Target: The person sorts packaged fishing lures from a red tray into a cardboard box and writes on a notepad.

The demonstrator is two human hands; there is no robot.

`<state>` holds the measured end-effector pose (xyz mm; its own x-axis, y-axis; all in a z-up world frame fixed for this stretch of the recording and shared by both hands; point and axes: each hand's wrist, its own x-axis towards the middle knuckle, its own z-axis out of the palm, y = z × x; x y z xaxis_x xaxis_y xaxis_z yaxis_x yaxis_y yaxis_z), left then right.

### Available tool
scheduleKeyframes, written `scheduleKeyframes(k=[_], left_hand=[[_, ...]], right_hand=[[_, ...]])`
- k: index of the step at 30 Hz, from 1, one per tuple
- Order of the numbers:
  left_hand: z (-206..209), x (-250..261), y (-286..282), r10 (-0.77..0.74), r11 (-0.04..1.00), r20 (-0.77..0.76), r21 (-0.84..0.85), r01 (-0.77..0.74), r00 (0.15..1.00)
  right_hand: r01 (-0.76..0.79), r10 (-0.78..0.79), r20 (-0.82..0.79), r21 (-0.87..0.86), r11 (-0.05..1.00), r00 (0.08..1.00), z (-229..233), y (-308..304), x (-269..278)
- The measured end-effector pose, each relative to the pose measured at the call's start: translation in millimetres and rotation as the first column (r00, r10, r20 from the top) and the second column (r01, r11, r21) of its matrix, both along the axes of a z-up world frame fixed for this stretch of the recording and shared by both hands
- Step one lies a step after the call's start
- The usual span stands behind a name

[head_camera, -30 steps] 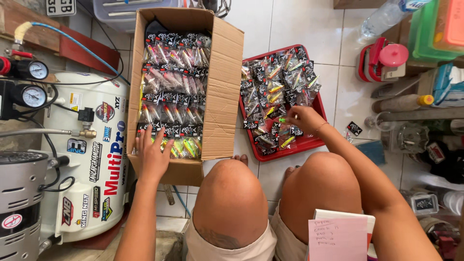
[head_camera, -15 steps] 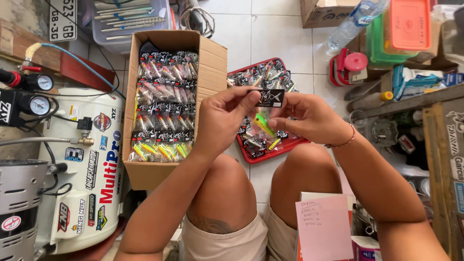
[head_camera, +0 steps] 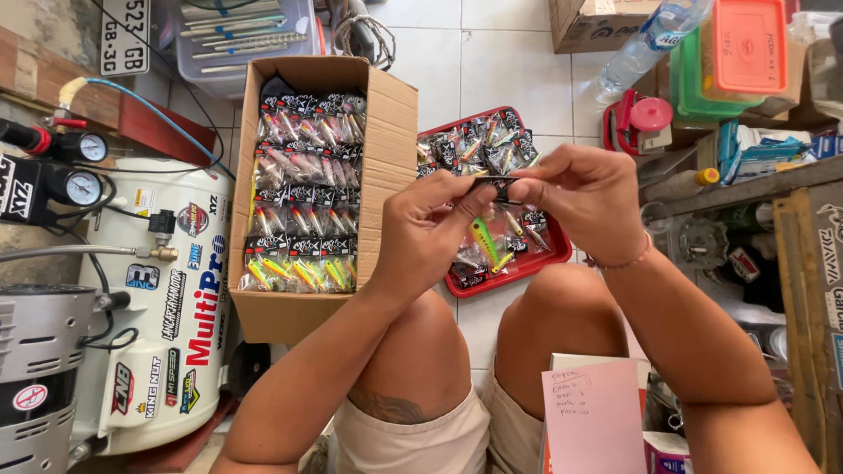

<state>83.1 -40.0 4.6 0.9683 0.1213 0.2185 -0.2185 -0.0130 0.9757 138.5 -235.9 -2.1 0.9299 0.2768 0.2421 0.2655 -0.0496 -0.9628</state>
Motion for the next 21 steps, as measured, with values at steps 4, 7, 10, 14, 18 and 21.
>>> scheduleKeyframes(k=[4,7,10,14,18,21], left_hand=[[-17.9,6.6,22.0,0.009,0.99,-0.105,-0.138,-0.024,0.994],[-45.0,8.2,68.5,0.104,0.987,-0.201,-0.104,-0.126,0.974],[-92.3,-4.7,122.5,0.225,0.974,-0.27,0.101,-0.205,0.936],[-124.8,-38.6,161.7,0.445,0.847,-0.435,0.489,-0.21,0.782],[-192.8,-76.5,193.5,0.493,0.687,-0.306,0.712,-0.148,0.815],[-218.9,-87.6,198.7,0.555,0.492,-0.298,0.87,-0.018,0.777]], right_hand=[[-0.108,0.112,-0.031,0.105,0.989,0.993,-44.2,5.6,33.2],[-0.099,0.107,-0.383,0.039,0.994,0.918,-110.5,1.6,61.8],[-0.142,-0.074,-0.458,-0.42,0.896,0.886,-192.0,-6.7,66.4],[-0.308,-0.184,-0.457,-0.795,0.522,0.87,-276.4,-5.5,59.9],[-0.24,-0.222,-0.318,-0.917,0.319,0.922,-323.6,4.4,52.3],[-0.195,-0.291,-0.291,-0.928,0.319,0.911,-344.0,7.3,54.9]])
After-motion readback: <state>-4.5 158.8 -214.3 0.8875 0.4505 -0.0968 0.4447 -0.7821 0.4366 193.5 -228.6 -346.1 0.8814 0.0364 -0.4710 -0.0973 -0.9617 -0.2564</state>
